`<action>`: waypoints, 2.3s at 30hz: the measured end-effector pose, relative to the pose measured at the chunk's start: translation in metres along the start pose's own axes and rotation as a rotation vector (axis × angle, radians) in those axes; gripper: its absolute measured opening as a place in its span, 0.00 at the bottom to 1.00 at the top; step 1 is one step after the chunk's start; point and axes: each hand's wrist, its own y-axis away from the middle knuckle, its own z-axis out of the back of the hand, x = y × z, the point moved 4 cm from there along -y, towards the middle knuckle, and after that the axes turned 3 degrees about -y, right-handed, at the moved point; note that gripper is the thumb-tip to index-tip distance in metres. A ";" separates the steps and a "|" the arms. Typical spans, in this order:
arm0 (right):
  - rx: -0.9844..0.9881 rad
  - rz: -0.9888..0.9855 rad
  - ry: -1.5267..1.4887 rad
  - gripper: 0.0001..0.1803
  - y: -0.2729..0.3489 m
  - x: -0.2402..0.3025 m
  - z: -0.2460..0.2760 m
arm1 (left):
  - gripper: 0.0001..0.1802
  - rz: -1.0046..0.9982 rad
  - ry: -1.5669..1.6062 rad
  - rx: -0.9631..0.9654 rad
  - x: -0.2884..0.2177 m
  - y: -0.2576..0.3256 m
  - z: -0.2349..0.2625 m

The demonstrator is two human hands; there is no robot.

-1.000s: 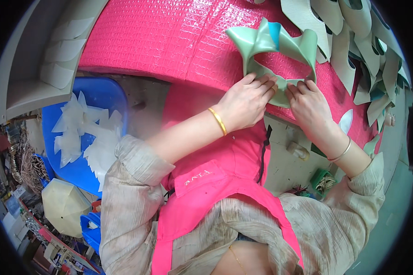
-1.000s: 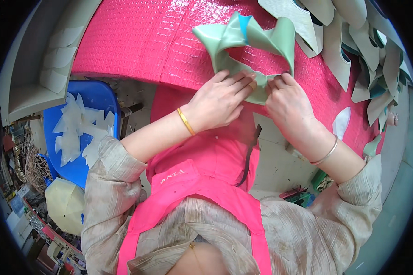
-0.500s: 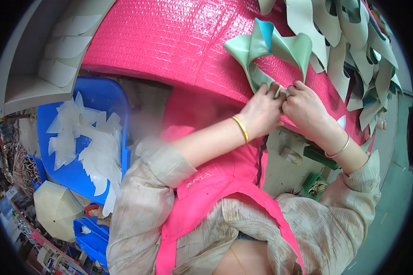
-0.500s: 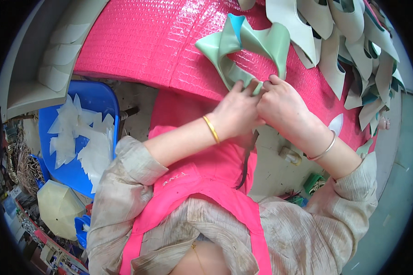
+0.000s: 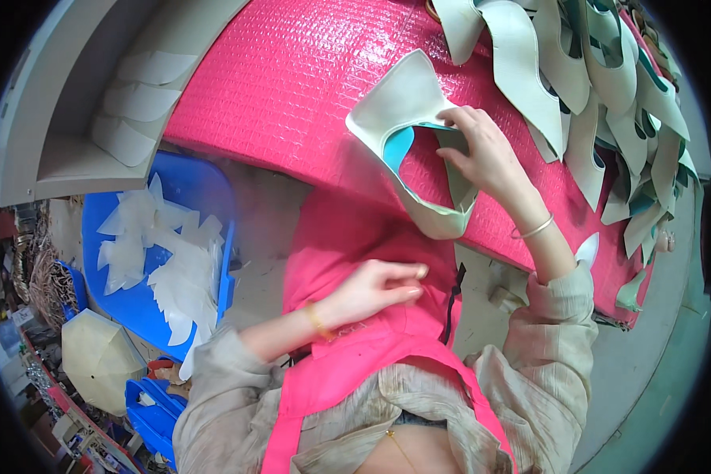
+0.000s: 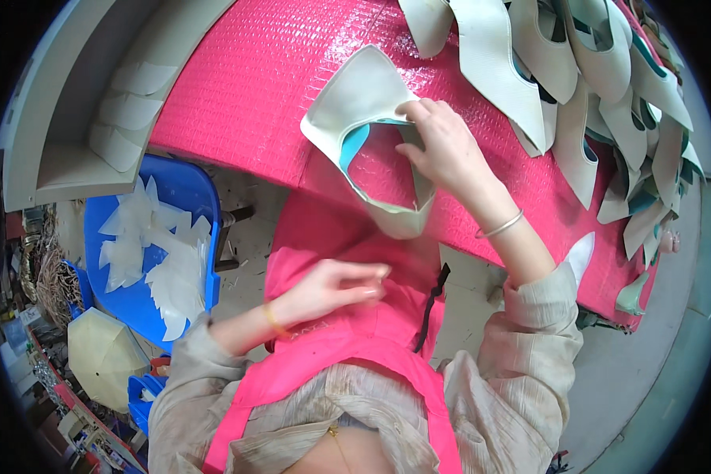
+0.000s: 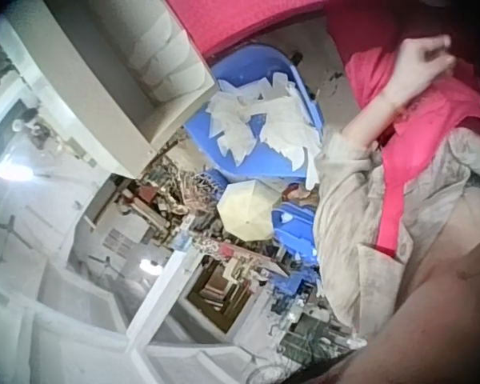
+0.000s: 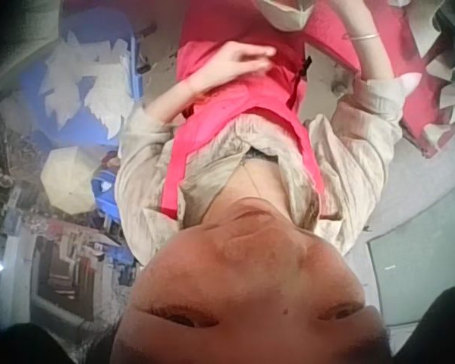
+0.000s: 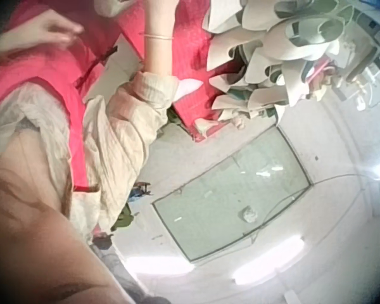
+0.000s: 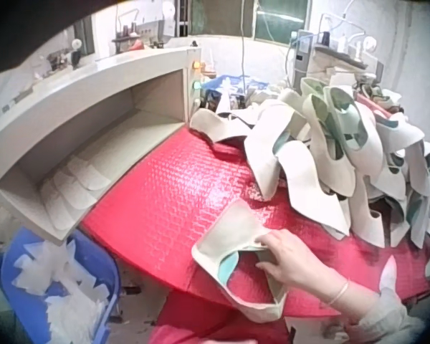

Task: The person assembles shoe components by hand on a pink work surface. They pick up white shoe uppers and green insoles, align and press the parts together, and place the assembled units into a white bin. The process is repeated for multiple pairs.

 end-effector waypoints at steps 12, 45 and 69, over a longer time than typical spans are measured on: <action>-0.173 0.515 0.323 0.06 0.038 0.042 0.041 | 0.15 -0.481 -1.003 -0.632 -0.173 -0.110 0.101; -0.073 -0.202 -0.287 0.12 0.076 -0.024 0.027 | 0.06 -0.657 -1.254 -0.352 -0.102 -0.087 0.013; -0.009 0.144 0.051 0.31 0.024 -0.017 0.046 | 0.16 -0.643 -1.163 -0.370 -0.058 -0.059 -0.022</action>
